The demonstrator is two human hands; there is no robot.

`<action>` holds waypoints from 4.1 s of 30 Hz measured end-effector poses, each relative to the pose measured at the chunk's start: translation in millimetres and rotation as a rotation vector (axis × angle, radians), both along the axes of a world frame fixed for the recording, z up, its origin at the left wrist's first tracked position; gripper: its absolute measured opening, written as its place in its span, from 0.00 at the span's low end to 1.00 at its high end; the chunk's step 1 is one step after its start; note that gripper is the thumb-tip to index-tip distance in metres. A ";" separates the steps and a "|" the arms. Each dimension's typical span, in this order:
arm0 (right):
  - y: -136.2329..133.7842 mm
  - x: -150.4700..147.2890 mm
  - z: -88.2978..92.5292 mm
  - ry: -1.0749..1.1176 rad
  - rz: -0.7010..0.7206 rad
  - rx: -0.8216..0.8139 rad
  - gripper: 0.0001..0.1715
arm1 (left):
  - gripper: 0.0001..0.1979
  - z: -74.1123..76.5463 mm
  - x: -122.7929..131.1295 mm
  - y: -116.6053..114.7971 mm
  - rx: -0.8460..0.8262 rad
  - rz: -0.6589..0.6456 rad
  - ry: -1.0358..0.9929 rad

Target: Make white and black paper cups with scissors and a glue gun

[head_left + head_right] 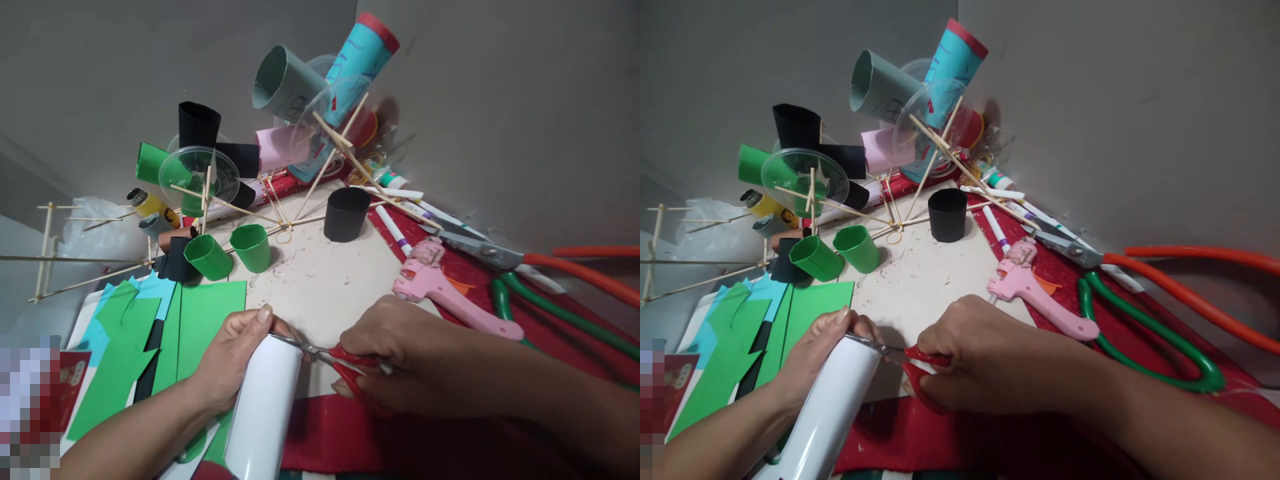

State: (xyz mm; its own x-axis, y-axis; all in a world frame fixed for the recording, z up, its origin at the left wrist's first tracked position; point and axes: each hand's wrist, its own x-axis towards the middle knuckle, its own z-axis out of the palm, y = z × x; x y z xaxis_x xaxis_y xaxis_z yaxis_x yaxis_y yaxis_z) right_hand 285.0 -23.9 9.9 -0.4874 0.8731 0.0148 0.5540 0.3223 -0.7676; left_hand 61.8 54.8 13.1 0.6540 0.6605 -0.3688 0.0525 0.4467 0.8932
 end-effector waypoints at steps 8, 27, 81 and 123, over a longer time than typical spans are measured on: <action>-1.6 -0.5 4.8 -0.094 -0.001 -0.058 0.12 | 0.23 -3.5 -0.7 0.1 0.035 -0.086 0.039; -0.5 -2.4 4.2 0.070 0.029 -0.057 0.16 | 0.23 -1.1 -0.7 -0.2 0.056 -0.070 0.013; 2.6 -2.1 9.2 -0.220 -0.095 -0.137 0.15 | 0.27 -0.3 -2.1 2.8 0.116 -0.030 0.129; -1.7 1.1 -6.9 -0.093 -0.297 0.548 0.17 | 0.28 -27.8 9.8 49.2 -0.434 0.000 -0.011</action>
